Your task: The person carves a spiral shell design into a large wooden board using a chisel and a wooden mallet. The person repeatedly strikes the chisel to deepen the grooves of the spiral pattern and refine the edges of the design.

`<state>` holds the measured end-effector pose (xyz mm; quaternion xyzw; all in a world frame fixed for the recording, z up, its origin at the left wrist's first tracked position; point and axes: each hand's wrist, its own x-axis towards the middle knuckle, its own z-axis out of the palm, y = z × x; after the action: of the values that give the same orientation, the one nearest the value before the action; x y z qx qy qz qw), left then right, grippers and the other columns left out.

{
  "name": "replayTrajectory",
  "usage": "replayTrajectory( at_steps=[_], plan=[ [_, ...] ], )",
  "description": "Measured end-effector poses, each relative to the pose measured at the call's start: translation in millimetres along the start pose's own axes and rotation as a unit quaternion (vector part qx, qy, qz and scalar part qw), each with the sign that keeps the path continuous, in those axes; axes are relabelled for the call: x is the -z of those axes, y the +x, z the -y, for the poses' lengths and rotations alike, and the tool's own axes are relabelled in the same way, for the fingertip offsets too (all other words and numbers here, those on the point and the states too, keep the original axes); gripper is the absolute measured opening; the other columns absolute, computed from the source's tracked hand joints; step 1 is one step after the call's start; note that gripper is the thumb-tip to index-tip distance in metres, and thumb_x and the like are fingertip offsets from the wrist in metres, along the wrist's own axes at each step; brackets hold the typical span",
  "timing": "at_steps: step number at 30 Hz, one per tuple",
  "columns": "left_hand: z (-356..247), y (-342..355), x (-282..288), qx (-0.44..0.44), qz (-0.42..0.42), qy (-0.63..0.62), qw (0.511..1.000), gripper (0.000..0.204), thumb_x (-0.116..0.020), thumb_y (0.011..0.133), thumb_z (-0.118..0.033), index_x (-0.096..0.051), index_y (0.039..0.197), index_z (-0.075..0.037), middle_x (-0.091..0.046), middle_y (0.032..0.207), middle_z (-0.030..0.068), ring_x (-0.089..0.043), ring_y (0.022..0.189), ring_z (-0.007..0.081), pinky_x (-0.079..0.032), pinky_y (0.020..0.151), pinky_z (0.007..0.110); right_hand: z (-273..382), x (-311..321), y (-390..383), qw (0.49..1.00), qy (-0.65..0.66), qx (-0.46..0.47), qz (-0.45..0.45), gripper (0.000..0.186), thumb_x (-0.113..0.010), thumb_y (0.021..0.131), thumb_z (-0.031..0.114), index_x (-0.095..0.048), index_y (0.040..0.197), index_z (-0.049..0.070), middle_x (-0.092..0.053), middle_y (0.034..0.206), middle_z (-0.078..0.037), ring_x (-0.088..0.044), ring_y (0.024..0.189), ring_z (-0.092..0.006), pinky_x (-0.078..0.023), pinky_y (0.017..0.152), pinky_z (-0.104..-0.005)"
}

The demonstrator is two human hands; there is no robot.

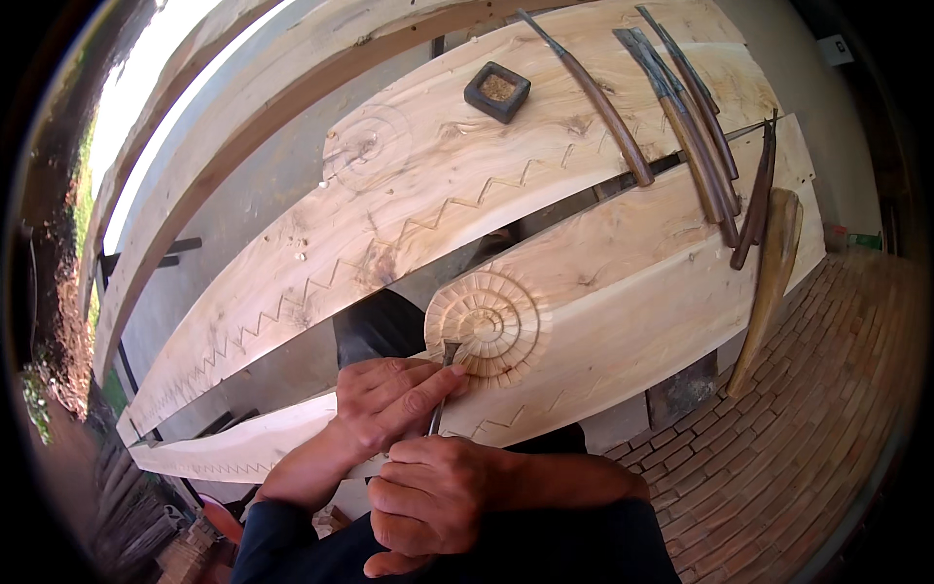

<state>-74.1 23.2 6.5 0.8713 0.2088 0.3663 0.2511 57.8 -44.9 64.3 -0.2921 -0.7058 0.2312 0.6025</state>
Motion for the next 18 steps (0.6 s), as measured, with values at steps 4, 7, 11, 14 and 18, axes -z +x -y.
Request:
replayTrajectory(
  at_steps=[4,7,11,14,18],
  plan=[
    [-2,3,-2,0.001,-0.017,0.033,0.999,0.04,-0.077,0.078,-0.006,-0.08,0.118,-0.002,-0.076,0.088,0.0089,-0.074,0.073,0.0206,-0.059,0.059,0.029,-5,-1,-3,1.0,-0.012,0.003,0.004,0.048,-0.068,0.106,0.039,-0.048,0.076,0.008,-0.05,0.07,-0.005,-0.054,0.057,-0.0188,-0.043,0.052,-0.0324],
    [-2,4,-1,0.014,-0.012,0.045,0.999,0.042,-0.076,0.076,-0.006,-0.08,0.118,-0.001,-0.076,0.091,0.0102,-0.075,0.075,0.0225,-0.061,0.062,0.03,-10,-2,-6,1.0,-0.007,-0.001,0.022,0.051,-0.072,0.104,0.046,-0.053,0.078,0.006,-0.063,0.076,-0.01,-0.057,0.054,-0.0172,-0.044,0.051,-0.0286],
    [-5,5,5,0.046,0.023,0.047,0.998,0.042,-0.077,0.078,-0.007,-0.08,0.12,-0.001,-0.077,0.093,0.0099,-0.077,0.08,0.0234,-0.063,0.068,0.033,-15,-6,-5,1.0,-0.009,-0.005,0.007,0.05,-0.073,0.103,0.042,-0.05,0.076,0.007,-0.055,0.072,-0.006,-0.053,0.054,-0.0175,-0.043,0.052,-0.0299],
    [-7,5,7,0.062,0.037,0.052,0.996,0.042,-0.077,0.078,-0.008,-0.081,0.12,-0.002,-0.078,0.094,0.0099,-0.078,0.083,0.0237,-0.064,0.071,0.034,-16,-6,-4,1.0,-0.012,-0.008,0.013,0.049,-0.072,0.103,0.038,-0.046,0.073,0.009,-0.049,0.068,-0.004,-0.052,0.056,-0.0192,-0.044,0.054,-0.0323],
    [-6,5,8,0.069,0.04,0.043,0.996,0.043,-0.076,0.078,-0.009,-0.081,0.12,-0.002,-0.078,0.095,0.0101,-0.078,0.082,0.0234,-0.063,0.069,0.034,-18,-6,-3,1.0,-0.014,-0.01,0.013,0.049,-0.073,0.103,0.037,-0.046,0.073,0.01,-0.049,0.068,-0.004,-0.052,0.056,-0.0192,-0.044,0.054,-0.0324]
  ],
)
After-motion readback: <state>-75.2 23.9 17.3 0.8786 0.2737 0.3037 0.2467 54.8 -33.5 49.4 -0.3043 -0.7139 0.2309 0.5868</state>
